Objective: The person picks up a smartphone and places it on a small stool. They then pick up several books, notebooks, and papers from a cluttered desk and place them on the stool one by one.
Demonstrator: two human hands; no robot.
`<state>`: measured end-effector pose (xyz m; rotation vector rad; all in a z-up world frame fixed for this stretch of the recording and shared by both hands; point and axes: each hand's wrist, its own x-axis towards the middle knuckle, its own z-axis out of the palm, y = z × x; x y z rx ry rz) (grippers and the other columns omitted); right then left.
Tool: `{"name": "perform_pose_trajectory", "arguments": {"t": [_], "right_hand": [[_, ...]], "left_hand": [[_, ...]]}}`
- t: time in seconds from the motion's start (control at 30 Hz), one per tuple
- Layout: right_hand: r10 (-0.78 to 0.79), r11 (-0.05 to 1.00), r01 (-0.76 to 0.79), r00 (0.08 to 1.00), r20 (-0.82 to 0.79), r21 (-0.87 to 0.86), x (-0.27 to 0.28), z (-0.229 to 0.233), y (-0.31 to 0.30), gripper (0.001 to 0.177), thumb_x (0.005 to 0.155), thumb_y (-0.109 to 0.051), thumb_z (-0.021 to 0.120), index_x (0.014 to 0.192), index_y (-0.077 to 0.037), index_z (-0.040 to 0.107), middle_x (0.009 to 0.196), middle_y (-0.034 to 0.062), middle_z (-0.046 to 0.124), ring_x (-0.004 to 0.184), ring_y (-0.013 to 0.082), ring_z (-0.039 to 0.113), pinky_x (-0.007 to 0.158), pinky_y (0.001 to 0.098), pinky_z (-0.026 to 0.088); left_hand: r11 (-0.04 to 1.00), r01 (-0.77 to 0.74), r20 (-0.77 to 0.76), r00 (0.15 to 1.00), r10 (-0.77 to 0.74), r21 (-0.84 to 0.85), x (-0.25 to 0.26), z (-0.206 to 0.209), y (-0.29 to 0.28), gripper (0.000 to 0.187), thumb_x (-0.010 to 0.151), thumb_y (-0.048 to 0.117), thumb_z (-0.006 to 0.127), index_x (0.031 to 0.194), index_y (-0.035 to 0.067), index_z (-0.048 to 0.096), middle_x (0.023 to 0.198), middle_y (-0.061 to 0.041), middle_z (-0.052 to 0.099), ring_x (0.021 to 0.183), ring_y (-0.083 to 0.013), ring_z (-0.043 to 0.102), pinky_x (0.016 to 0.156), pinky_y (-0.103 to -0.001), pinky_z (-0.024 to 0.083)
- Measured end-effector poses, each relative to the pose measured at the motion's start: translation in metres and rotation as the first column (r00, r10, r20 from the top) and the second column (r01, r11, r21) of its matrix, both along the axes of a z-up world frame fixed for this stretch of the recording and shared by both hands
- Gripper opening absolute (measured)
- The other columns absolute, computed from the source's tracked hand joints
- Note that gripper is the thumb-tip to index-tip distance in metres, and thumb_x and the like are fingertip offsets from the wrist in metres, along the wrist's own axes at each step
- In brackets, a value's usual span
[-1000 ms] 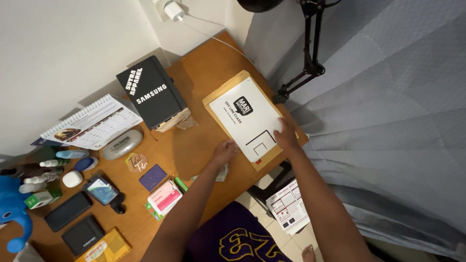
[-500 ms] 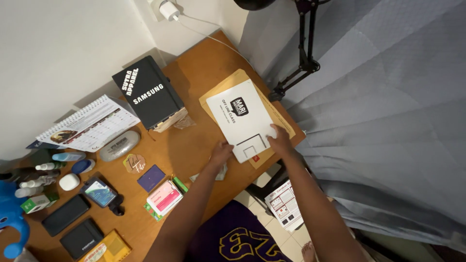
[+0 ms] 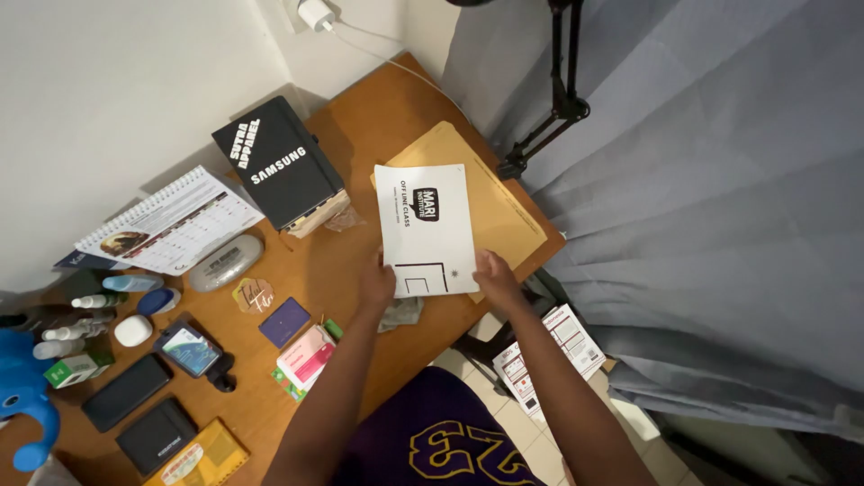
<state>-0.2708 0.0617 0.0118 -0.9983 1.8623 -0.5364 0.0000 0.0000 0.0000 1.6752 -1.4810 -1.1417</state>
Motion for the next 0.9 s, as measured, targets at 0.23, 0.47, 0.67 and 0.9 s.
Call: {"name": "perform_pose_trajectory", "arguments": {"t": [0.23,0.47,0.67,0.9], "right_hand": [[-0.173,0.985,0.175,0.978,0.116,-0.004,0.01,0.012,0.015,0.06,0.086,-0.028,0.069,0.144,-0.018,0.055,0.138,0.0124,0.06,0.132,0.0292,0.055,0.109,0.0439,0.044],[-0.444,0.883,0.448,0.703,0.556,0.14,0.019,-0.017,0.023,0.067,0.093,-0.021,0.072,0.149,-0.007,0.039,0.127,0.016,0.062,0.102,0.0291,0.07,0.082,0.0417,0.062],[-0.469,0.873,0.449,0.674,0.57,0.188,0.029,-0.004,0.027,0.056,0.09,-0.025,0.078,0.138,-0.01,0.055,0.12,0.0104,0.067,0.097,0.0279,0.071,0.076,0.0446,0.063],[-0.365,0.875,0.483,0.718,0.593,-0.047,0.034,-0.016,0.04,0.04,0.102,-0.005,0.053,0.143,-0.007,0.049,0.13,0.0128,0.06,0.111,0.0272,0.064,0.093,0.0407,0.055]], "left_hand": [[0.991,0.021,-0.159,0.987,0.0,0.131,0.037,-0.017,0.024,0.054,0.093,0.004,0.057,0.147,0.007,0.053,0.141,-0.022,0.059,0.132,-0.0382,0.054,0.113,-0.05,0.043],[0.982,0.085,-0.536,0.844,0.018,0.167,0.07,-0.043,0.042,0.053,0.092,-0.007,0.057,0.144,0.0,0.051,0.136,-0.023,0.061,0.13,-0.0338,0.056,0.108,-0.045,0.048],[0.964,0.184,-0.628,0.778,-0.024,0.191,0.078,-0.022,0.059,0.054,0.092,-0.005,0.058,0.146,-0.001,0.048,0.14,-0.024,0.059,0.134,-0.038,0.052,0.108,-0.048,0.046],[0.929,0.272,-0.624,0.78,-0.06,0.251,0.065,0.009,0.053,0.055,0.096,0.006,0.064,0.149,0.007,0.047,0.145,-0.017,0.056,0.139,-0.0322,0.048,0.11,-0.047,0.046]]}}
